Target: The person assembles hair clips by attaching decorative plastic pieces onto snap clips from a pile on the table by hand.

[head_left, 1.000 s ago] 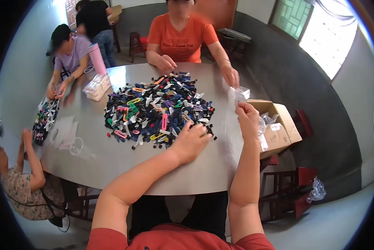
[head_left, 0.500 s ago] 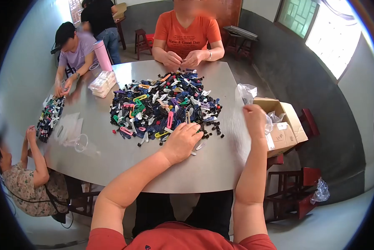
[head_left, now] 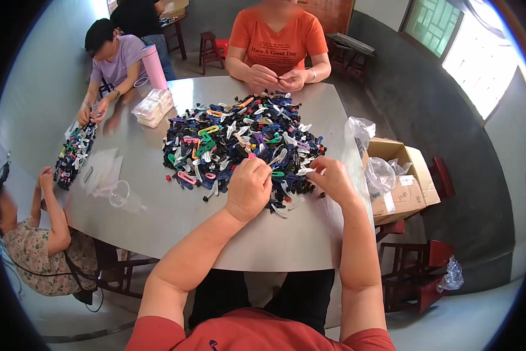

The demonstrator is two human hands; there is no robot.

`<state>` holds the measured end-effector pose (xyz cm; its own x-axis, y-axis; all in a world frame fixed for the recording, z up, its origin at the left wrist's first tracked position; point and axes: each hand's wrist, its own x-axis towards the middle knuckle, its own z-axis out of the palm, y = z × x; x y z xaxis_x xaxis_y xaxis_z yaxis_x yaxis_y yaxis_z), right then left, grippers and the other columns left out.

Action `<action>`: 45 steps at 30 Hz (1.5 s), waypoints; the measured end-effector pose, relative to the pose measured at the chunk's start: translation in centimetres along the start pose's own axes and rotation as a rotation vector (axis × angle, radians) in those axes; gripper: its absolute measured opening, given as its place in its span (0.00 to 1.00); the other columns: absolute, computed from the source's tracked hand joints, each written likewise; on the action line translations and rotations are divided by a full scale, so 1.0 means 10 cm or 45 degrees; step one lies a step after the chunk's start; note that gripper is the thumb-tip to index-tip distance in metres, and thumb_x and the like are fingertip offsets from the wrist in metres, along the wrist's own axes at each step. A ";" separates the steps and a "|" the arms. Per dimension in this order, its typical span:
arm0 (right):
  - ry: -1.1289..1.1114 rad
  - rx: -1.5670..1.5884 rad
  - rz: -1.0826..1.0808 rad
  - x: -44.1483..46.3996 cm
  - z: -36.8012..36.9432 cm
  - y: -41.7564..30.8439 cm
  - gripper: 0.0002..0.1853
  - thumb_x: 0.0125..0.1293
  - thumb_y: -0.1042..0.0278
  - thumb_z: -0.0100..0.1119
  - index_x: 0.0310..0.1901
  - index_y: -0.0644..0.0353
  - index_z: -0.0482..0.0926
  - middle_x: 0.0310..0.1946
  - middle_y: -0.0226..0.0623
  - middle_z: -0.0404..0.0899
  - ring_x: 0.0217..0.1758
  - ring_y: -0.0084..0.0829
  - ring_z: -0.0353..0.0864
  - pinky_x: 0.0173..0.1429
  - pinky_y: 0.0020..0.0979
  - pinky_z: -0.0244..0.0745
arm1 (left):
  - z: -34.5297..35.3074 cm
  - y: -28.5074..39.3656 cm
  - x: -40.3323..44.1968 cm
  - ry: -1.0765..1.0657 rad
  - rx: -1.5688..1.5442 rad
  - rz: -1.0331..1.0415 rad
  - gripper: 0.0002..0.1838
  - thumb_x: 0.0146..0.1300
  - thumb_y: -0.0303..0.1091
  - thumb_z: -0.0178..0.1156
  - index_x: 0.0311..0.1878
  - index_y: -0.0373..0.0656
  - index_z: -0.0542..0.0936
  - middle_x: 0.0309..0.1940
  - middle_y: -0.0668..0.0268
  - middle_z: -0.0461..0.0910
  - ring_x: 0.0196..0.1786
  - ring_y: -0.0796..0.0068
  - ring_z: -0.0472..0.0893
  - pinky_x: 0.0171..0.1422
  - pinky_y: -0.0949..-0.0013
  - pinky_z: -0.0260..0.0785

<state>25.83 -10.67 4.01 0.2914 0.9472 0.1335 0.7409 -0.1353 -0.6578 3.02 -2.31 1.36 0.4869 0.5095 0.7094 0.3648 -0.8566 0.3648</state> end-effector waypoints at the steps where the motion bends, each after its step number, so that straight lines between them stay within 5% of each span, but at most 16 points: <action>1: -0.002 0.002 -0.004 0.02 0.05 0.03 0.15 0.57 0.68 0.73 0.46 0.62 0.86 0.35 0.43 0.85 0.38 0.41 0.85 0.46 0.39 0.79 | 0.00 -0.02 0.00 0.001 0.004 -0.002 0.07 0.53 0.22 0.66 0.35 0.41 0.80 0.38 0.62 0.77 0.45 0.56 0.79 0.50 0.57 0.74; 13: 0.069 0.002 -0.231 0.01 0.25 -0.11 0.18 0.56 0.75 0.68 0.51 0.59 0.86 0.43 0.40 0.83 0.38 0.37 0.84 0.46 0.35 0.79 | 0.00 -0.05 -0.03 -0.084 -0.081 -0.092 0.10 0.52 0.23 0.69 0.38 0.41 0.80 0.37 0.62 0.78 0.43 0.55 0.79 0.50 0.55 0.72; 15: 0.062 0.283 -0.401 -0.04 0.27 -0.28 0.19 0.57 0.80 0.67 0.51 0.59 0.86 0.44 0.39 0.84 0.40 0.35 0.85 0.46 0.33 0.80 | 0.01 -0.06 -0.02 -0.051 -0.154 -0.045 0.10 0.52 0.24 0.69 0.37 0.42 0.80 0.36 0.60 0.78 0.43 0.54 0.79 0.49 0.54 0.71; 19: 0.128 0.058 -0.700 -0.03 0.32 -0.25 0.17 0.57 0.79 0.70 0.49 0.60 0.87 0.45 0.39 0.84 0.44 0.42 0.87 0.48 0.36 0.82 | 0.05 -0.01 0.01 0.010 -0.377 -0.036 0.07 0.55 0.24 0.68 0.34 0.40 0.79 0.32 0.58 0.78 0.38 0.51 0.80 0.43 0.54 0.72; 26: 0.001 0.299 -0.689 -0.04 0.21 -0.23 0.08 0.61 0.77 0.71 0.42 0.66 0.86 0.37 0.40 0.84 0.40 0.38 0.85 0.45 0.34 0.79 | -0.06 0.11 0.05 -0.006 -0.574 -0.191 0.04 0.64 0.22 0.65 0.41 0.37 0.82 0.35 0.56 0.83 0.38 0.54 0.84 0.42 0.62 0.75; 29: -0.097 0.360 -0.615 -0.06 0.16 -0.24 0.06 0.66 0.77 0.66 0.43 0.67 0.85 0.35 0.37 0.82 0.35 0.32 0.81 0.42 0.30 0.76 | -0.10 0.10 0.02 -0.170 -0.799 -0.524 0.04 0.70 0.25 0.62 0.45 0.37 0.83 0.36 0.63 0.85 0.37 0.74 0.83 0.43 0.70 0.75; 35: -0.325 0.630 -0.246 -0.08 0.17 -0.29 0.07 0.69 0.75 0.64 0.46 0.67 0.85 0.36 0.33 0.83 0.39 0.23 0.79 0.45 0.29 0.76 | -0.13 0.03 0.04 -0.214 -1.290 -0.781 0.06 0.74 0.26 0.60 0.50 0.37 0.82 0.38 0.73 0.83 0.40 0.87 0.79 0.46 0.77 0.73; 39: -0.183 0.569 -0.143 -0.05 0.08 -0.22 0.07 0.69 0.74 0.64 0.46 0.67 0.85 0.33 0.30 0.82 0.36 0.21 0.78 0.42 0.27 0.75 | -0.09 -0.20 0.05 0.057 -1.007 -0.746 0.07 0.73 0.25 0.59 0.50 0.38 0.82 0.39 0.65 0.85 0.41 0.78 0.83 0.45 0.75 0.75; 40: -0.101 0.639 -0.054 -0.02 0.07 -0.16 0.08 0.70 0.73 0.64 0.46 0.67 0.85 0.31 0.29 0.81 0.34 0.20 0.77 0.40 0.26 0.74 | -0.06 -0.26 0.05 0.121 -0.662 -0.561 0.10 0.68 0.25 0.62 0.51 0.40 0.82 0.44 0.58 0.83 0.45 0.64 0.83 0.49 0.67 0.75; 41: -0.017 0.706 0.035 -0.01 0.06 -0.11 0.08 0.70 0.72 0.63 0.46 0.67 0.85 0.29 0.28 0.80 0.32 0.19 0.76 0.38 0.25 0.73 | -0.03 -0.29 0.02 0.121 -0.662 -0.560 0.10 0.68 0.25 0.62 0.51 0.40 0.82 0.44 0.58 0.83 0.45 0.64 0.83 0.49 0.67 0.75; 43: 0.042 0.661 0.019 -0.02 0.03 -0.05 0.09 0.70 0.71 0.63 0.46 0.68 0.85 0.27 0.26 0.80 0.29 0.17 0.75 0.35 0.25 0.72 | -0.06 -0.23 0.03 0.089 -0.082 -0.126 0.13 0.61 0.27 0.67 0.50 0.40 0.83 0.48 0.56 0.79 0.50 0.54 0.80 0.55 0.59 0.73; 45: 0.041 0.640 0.080 -0.01 0.00 -0.03 0.10 0.70 0.70 0.63 0.47 0.68 0.86 0.27 0.27 0.80 0.29 0.17 0.76 0.36 0.25 0.73 | -0.06 -0.17 0.03 0.023 -0.062 -0.081 0.13 0.57 0.29 0.70 0.46 0.39 0.83 0.48 0.56 0.76 0.53 0.52 0.77 0.58 0.55 0.71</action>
<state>25.64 -10.76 4.19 0.3505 0.9312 0.0999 0.3406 -0.0274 -0.9398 2.07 -0.73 1.27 0.4493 0.5616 0.6948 0.3552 -0.8259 0.4378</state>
